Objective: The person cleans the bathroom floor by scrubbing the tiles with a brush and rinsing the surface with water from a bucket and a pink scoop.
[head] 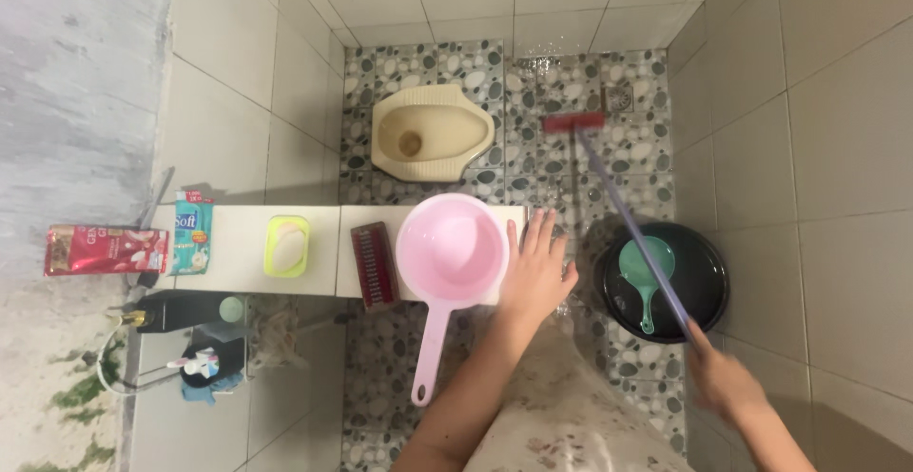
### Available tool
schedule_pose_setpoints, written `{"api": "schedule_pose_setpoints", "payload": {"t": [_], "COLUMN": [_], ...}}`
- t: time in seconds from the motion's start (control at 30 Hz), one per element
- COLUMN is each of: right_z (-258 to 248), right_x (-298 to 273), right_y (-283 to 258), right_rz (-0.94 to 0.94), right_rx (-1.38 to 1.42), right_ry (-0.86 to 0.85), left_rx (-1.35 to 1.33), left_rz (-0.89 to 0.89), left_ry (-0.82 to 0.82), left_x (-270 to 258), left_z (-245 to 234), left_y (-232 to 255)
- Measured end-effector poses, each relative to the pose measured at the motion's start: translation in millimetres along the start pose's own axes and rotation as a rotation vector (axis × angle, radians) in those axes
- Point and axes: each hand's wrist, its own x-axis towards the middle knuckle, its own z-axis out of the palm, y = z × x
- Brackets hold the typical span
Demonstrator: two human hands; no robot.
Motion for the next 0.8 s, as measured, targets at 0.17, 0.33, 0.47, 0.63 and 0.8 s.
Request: {"api": "schedule_pose_setpoints", "payload": {"t": [0.17,0.33,0.47,0.63,0.8], "right_z": [8,-25,-48,-75,-94], "right_x": [-93,-44,75,61,-61], "right_y": [55,1,-71,-83,-45], "right_rz": [0.164,0.096,-0.003,0.019,-0.011], "right_rx": [-0.107,-0.047,-0.114,-0.168,-0.445], "right_ry": [-0.229,-0.192,-0.041,-0.089,-0.325], "left_rx": [-0.017,-0.009,-0.028,-0.008,-0.037], "left_rz": [-0.014,-0.037,-0.026,-0.034,-0.031], "left_ry": [0.004,-0.012,-0.017,0.003,0.025], "left_x": [-2,3,0,0,4], "left_z": [1,-1,4,4,4], "left_y": [1,1,0,-1,-1]}}
